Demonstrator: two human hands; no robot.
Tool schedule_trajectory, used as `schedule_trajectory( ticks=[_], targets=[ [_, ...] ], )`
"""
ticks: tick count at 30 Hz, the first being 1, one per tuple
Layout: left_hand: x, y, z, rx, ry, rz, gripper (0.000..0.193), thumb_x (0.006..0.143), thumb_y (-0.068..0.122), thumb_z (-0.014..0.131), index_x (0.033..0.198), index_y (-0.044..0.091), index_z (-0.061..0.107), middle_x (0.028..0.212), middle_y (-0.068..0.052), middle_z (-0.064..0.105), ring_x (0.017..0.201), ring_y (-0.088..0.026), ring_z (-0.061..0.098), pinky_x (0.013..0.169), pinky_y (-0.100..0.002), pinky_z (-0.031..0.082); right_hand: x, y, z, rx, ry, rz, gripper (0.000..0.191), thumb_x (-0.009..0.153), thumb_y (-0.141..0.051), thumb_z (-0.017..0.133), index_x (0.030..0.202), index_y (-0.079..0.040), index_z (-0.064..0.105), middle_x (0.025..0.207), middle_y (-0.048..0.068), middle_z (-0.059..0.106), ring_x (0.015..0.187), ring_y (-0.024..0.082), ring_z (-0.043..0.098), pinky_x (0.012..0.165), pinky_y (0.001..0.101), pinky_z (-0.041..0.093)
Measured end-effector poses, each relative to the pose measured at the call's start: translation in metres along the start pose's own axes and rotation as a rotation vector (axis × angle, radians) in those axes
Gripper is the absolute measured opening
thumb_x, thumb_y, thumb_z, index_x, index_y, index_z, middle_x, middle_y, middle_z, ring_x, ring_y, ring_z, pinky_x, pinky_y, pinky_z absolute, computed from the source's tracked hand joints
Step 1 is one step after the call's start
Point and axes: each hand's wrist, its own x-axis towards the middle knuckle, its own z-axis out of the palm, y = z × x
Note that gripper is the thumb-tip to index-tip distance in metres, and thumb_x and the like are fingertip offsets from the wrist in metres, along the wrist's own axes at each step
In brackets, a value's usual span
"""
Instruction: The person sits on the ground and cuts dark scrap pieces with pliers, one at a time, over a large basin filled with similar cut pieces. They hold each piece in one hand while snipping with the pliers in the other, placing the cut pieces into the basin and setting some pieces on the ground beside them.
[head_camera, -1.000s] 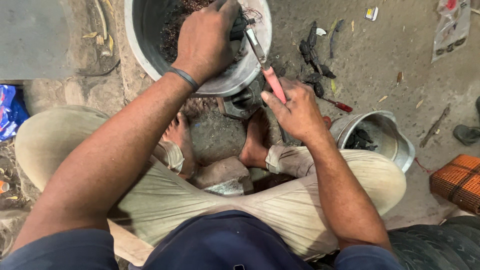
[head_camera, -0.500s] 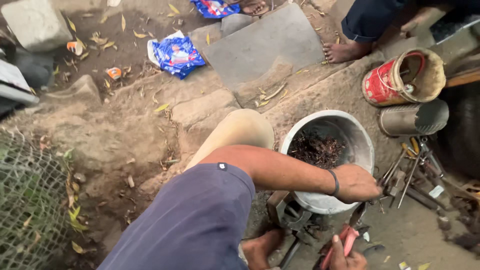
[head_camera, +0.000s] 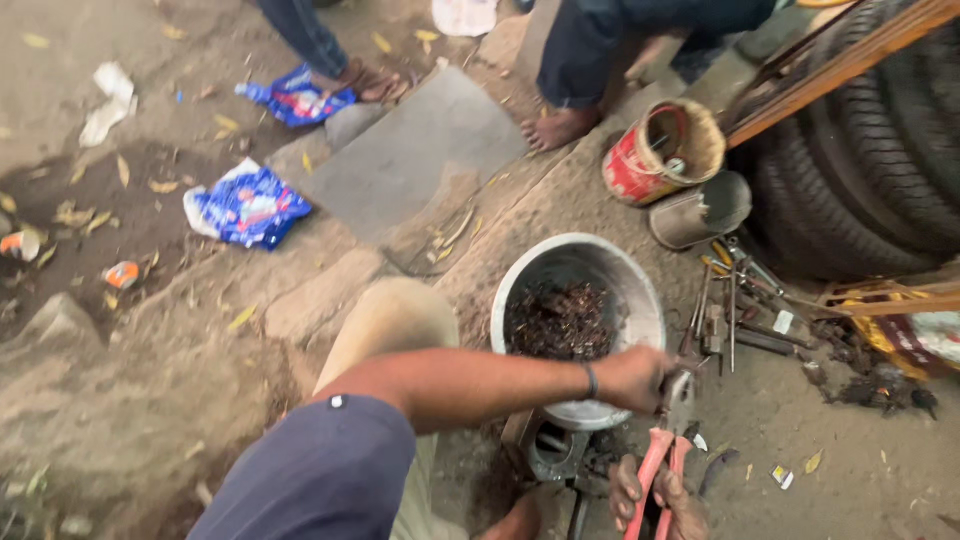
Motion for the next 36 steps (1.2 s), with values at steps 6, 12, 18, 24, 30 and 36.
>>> schedule_trajectory(
  ticks=[6,12,18,24,30,36],
  targets=[
    [-0.007,-0.015,0.016,0.328,-0.229,-0.082,0.037,0.067,0.028,0.081,0.101,0.013,0.075,0.096,-0.015,0.076,0.092,-0.035,0.073,0.079,-0.044,0.058,-0.002,0.015,-0.02,-0.121,0.271,-0.069,0.044,0.103,-0.031,0.063,0.132,-0.008,0.04,0.091,0.019,0.053,0.078,0.034,0.059,0.063,0.0477,0.056],
    [0.004,-0.016,-0.06,0.326,0.089,-0.663,0.042,0.067,0.029,0.077,0.102,0.007,0.079,0.105,-0.022,0.076,0.103,-0.035,0.074,0.09,-0.045,0.059,-0.004,0.013,-0.083,-0.153,0.352,0.065,0.039,0.102,-0.033,0.057,0.131,-0.017,0.036,0.102,0.018,0.057,0.088,0.035,0.062,0.07,0.0535,0.057],
    [0.013,-0.029,-0.067,0.351,0.144,-0.72,0.058,0.066,0.049,0.083,0.099,0.002,0.078,0.098,-0.019,0.077,0.091,-0.033,0.077,0.085,-0.045,0.06,0.023,0.042,-0.072,-0.194,0.68,0.104,0.063,0.1,-0.021,0.057,0.155,-0.014,0.027,0.132,0.01,0.06,0.117,0.03,0.06,0.092,0.0468,0.053],
    [-0.002,-0.045,-0.039,0.404,0.096,-0.533,0.052,0.078,0.05,0.08,0.092,0.0,0.077,0.097,-0.023,0.074,0.093,-0.037,0.073,0.087,-0.045,0.059,0.015,0.043,-0.006,-0.261,0.697,0.153,0.057,0.093,-0.018,0.067,0.146,-0.001,0.053,0.118,0.012,0.07,0.1,0.025,0.071,0.086,0.0411,0.059],
    [-0.008,-0.02,-0.054,0.192,0.285,-0.465,0.049,0.072,0.031,0.085,0.11,0.005,0.072,0.102,-0.016,0.078,0.096,-0.028,0.078,0.087,-0.037,0.06,0.011,0.02,0.039,-0.516,0.615,0.18,0.04,0.093,-0.021,0.073,0.125,0.003,0.072,0.107,0.006,0.076,0.092,0.016,0.072,0.083,0.0325,0.059],
    [-0.002,0.0,-0.055,0.067,0.13,-0.22,0.047,0.078,0.023,0.088,0.113,-0.001,0.068,0.104,-0.017,0.078,0.097,-0.026,0.078,0.088,-0.036,0.061,0.009,0.009,0.042,-1.171,0.83,0.15,0.041,0.094,-0.023,0.072,0.132,-0.01,0.068,0.088,0.017,0.067,0.078,0.023,0.062,0.072,0.0382,0.05]
  ],
)
